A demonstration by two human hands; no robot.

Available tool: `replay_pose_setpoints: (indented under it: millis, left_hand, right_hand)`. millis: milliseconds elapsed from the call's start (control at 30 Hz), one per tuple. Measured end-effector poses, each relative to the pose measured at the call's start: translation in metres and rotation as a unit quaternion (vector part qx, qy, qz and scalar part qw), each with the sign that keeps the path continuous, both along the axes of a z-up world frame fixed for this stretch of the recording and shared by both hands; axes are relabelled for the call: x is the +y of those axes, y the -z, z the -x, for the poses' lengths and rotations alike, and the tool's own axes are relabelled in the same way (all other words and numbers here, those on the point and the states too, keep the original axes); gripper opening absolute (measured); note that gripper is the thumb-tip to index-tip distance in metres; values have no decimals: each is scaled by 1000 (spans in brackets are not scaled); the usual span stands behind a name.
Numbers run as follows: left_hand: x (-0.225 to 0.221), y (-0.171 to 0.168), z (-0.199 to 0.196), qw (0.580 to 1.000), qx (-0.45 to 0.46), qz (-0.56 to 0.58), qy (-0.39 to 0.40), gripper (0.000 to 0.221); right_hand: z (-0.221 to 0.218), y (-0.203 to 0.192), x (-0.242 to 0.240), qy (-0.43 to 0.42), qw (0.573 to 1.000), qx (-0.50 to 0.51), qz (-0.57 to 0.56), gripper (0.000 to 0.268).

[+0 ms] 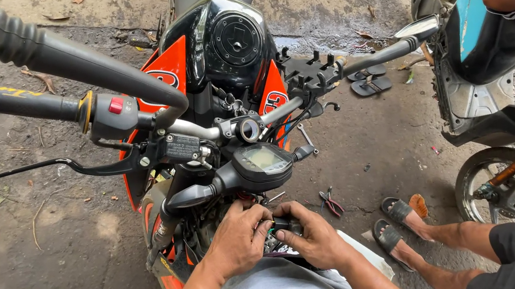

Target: Repairing the headlight and electrical wiring of a motorcycle.

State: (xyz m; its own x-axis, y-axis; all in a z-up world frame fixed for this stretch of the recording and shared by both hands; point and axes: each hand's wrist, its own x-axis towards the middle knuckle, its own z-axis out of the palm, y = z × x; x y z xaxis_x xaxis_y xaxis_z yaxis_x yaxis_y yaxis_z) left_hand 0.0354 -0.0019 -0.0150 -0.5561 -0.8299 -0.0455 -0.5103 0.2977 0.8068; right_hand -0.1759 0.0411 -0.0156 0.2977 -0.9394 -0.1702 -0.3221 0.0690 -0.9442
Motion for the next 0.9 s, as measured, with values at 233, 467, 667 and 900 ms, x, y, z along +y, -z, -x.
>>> replay_pose_setpoints:
  millis: [233, 467, 667, 900]
  left_hand:
    - [3, 0, -2, 998, 56, -31, -12, 6]
    - [-7, 5, 0, 996, 12, 63, 64, 1]
    - [-17, -5, 1, 993, -1, 75, 92, 4]
    - [-10, -15, 8, 989, 102, 100, -27, 21]
  right_hand:
    - [-1, 11, 12, 22, 996, -77, -42, 35]
    - [0, 13, 14, 17, 998, -36, -38, 29]
    - [3, 5, 16, 37, 995, -59, -71, 31]
    - [1, 9, 16, 123, 959, -225, -122, 37]
